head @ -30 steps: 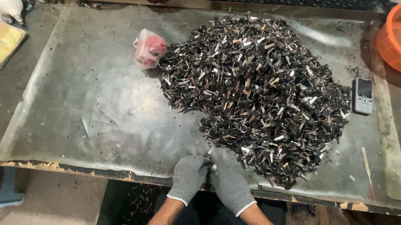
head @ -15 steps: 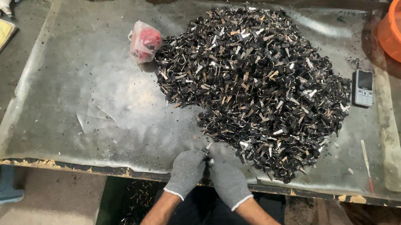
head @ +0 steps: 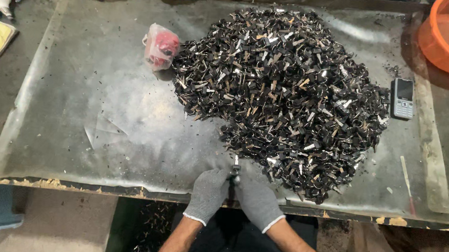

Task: The person sits at a workshop table wearing gloves and works through a large pile of small black metal components, picking up and manipulating individual pieces by hand at the near edge of the pile and placing finished pieces into an orange basket on the table.

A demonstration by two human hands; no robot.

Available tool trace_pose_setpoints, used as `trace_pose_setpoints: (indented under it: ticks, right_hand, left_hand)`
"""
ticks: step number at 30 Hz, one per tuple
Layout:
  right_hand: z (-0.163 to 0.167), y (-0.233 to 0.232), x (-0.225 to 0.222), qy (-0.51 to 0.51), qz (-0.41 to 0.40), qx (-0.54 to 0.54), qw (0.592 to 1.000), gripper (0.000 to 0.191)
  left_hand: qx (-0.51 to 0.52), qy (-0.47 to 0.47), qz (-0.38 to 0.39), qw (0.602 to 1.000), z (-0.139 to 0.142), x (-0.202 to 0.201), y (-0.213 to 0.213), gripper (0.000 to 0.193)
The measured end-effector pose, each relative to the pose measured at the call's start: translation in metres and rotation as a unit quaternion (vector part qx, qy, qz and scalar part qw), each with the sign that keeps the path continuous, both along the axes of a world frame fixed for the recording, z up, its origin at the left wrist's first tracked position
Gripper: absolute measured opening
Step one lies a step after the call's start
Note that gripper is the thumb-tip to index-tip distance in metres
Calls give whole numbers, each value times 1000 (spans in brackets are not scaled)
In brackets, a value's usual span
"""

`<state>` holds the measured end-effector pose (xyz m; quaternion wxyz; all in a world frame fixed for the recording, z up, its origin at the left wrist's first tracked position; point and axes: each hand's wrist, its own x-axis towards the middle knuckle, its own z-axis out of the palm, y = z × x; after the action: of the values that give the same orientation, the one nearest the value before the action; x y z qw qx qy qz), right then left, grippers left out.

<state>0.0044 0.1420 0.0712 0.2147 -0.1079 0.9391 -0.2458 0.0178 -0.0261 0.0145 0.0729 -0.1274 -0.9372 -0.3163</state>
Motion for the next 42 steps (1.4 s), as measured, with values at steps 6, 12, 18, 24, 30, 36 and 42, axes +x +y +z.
trace_pose_setpoints:
  ticks: [6,12,18,24,30,36,42]
  right_hand:
    - [-6,-3,-7,45,38,45,997,54]
    - [-7,3,-7,45,31,47,997,24]
    - [-15,2,0,96,13,22,995,46]
    - [-36,-3,9,78,47,66,994,36]
    - [-27,8,-17,69,103,-65,990,30]
    - [-15,5,8,73,29,-10,997,43]
    - [-31,11,13,102,91,56,989,22]
  left_hand:
    - [-23,45,-43,998,-10,0,-1,14]
    - [-15,13,-9,1000,-6,1,3,11]
    - [52,49,40,997,-5,8,6,42]
    - [37,28,17,999,2,10,5,40]
    - [93,-5,83,992,10,18,-1,49]
    - [-81,-4,104,991,5,21,3,13]
    - [-2,7,99,995,6,19,-2,16]
